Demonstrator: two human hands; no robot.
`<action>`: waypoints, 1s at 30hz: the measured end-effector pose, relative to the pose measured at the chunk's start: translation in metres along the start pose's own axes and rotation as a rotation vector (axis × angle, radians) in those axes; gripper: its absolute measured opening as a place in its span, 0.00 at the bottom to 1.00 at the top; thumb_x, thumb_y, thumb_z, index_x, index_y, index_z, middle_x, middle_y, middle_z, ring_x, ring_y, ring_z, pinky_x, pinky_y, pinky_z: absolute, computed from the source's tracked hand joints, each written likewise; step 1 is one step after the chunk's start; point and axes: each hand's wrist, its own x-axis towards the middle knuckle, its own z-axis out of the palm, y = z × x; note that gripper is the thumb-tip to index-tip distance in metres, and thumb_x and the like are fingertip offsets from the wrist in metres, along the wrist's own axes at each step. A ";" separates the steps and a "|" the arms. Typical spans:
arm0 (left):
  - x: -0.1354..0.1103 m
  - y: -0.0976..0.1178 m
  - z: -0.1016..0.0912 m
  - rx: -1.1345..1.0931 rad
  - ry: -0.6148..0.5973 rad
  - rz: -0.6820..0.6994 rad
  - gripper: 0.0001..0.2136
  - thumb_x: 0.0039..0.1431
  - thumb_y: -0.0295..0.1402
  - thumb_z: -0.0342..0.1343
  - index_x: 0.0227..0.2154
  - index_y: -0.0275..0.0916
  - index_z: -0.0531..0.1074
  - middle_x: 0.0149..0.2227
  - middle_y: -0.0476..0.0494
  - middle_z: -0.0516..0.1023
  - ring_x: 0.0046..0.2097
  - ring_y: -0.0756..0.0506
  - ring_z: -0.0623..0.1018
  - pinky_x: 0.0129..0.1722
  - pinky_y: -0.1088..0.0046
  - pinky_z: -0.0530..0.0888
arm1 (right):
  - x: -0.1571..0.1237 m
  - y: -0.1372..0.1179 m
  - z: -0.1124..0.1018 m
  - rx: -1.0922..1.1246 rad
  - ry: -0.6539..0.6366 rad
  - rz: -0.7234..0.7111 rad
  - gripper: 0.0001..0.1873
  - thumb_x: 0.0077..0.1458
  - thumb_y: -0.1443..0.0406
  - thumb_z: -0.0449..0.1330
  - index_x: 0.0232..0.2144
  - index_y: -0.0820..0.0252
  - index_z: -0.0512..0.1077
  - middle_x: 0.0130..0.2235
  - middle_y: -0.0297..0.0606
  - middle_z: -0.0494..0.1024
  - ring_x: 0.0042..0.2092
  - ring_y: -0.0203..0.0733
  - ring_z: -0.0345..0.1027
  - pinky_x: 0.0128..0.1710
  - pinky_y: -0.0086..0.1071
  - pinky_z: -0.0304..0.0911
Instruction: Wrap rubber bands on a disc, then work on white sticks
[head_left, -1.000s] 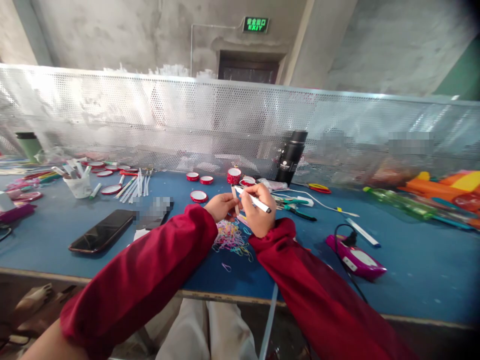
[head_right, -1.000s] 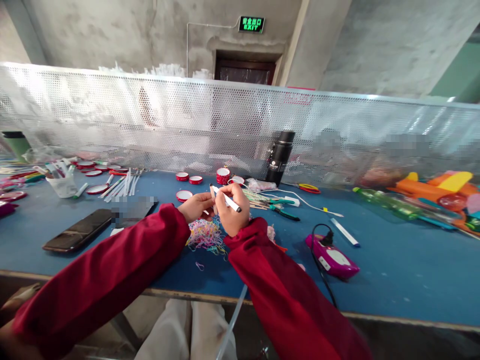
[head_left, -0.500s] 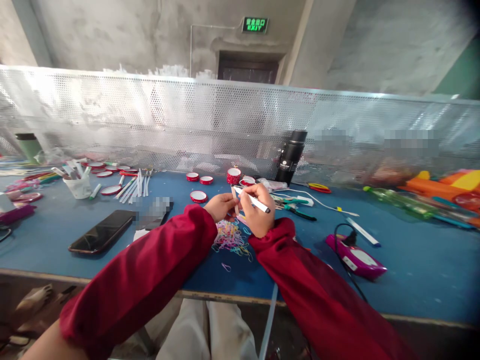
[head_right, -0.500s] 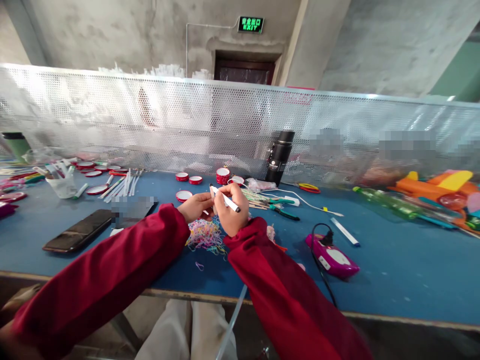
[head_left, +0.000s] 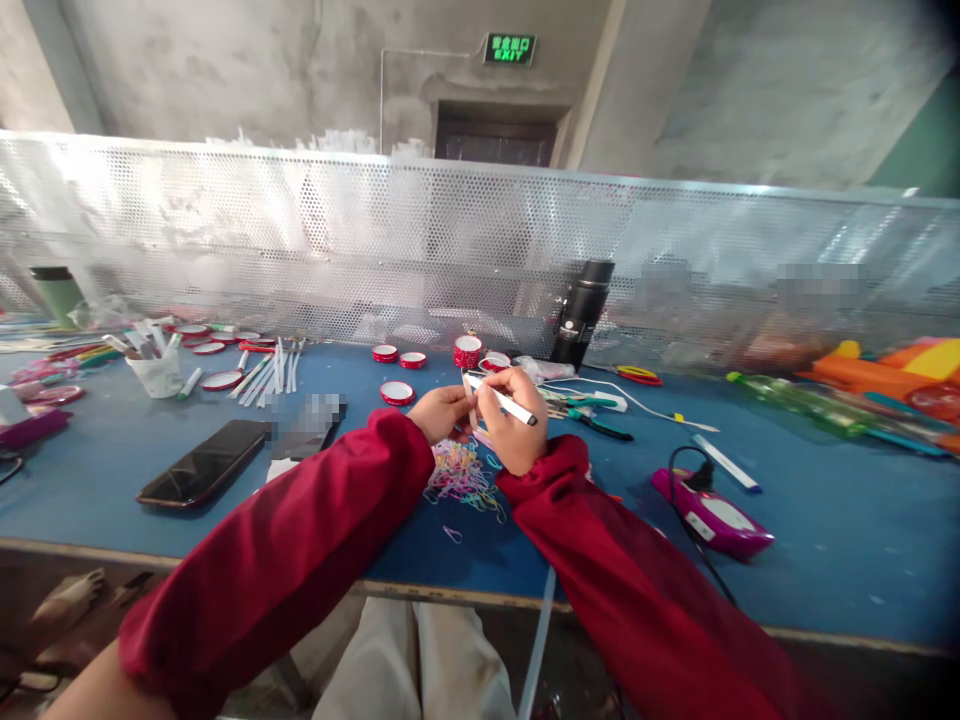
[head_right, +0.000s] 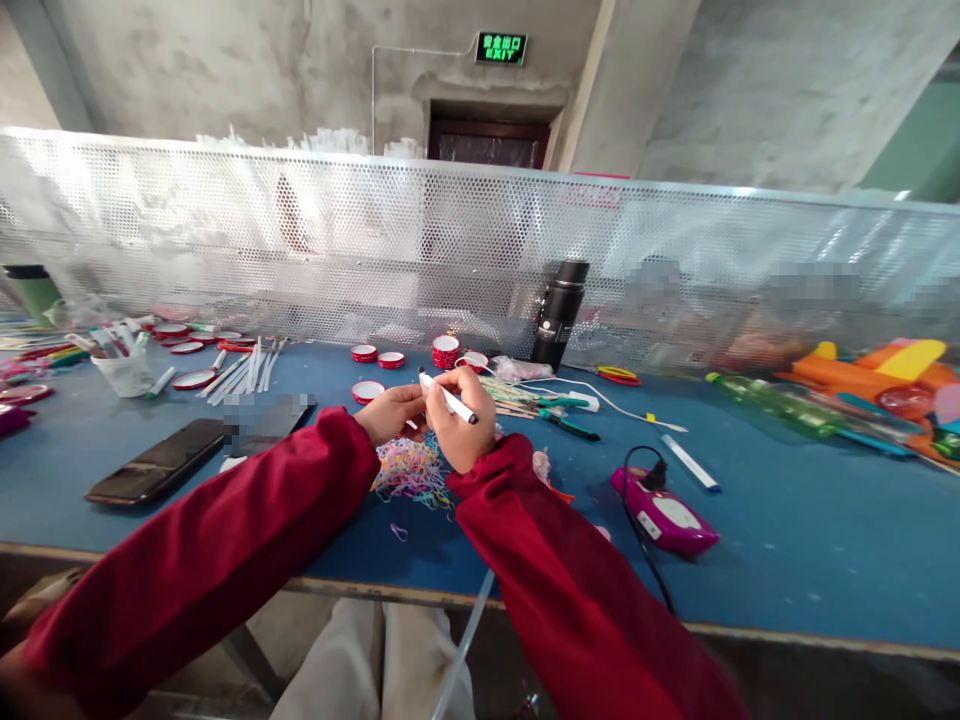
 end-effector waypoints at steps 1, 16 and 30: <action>0.000 0.000 0.000 0.004 0.000 -0.001 0.08 0.64 0.28 0.50 0.29 0.34 0.68 0.21 0.51 0.68 0.20 0.55 0.68 0.23 0.78 0.70 | 0.000 0.000 0.000 -0.002 0.006 0.003 0.03 0.56 0.63 0.57 0.32 0.57 0.68 0.28 0.33 0.74 0.29 0.38 0.69 0.30 0.32 0.64; 0.002 -0.003 -0.002 -0.005 -0.012 0.005 0.08 0.62 0.31 0.52 0.28 0.34 0.69 0.22 0.50 0.69 0.21 0.55 0.69 0.24 0.78 0.71 | 0.000 0.001 0.000 0.000 0.069 -0.004 0.03 0.56 0.64 0.58 0.31 0.57 0.68 0.28 0.32 0.73 0.29 0.38 0.68 0.30 0.31 0.63; 0.002 -0.002 -0.001 -0.004 0.005 -0.011 0.09 0.64 0.28 0.49 0.28 0.34 0.68 0.21 0.51 0.69 0.21 0.55 0.69 0.24 0.77 0.72 | 0.000 -0.002 0.000 -0.031 0.087 -0.007 0.03 0.56 0.64 0.58 0.31 0.57 0.68 0.27 0.32 0.72 0.28 0.37 0.67 0.28 0.30 0.62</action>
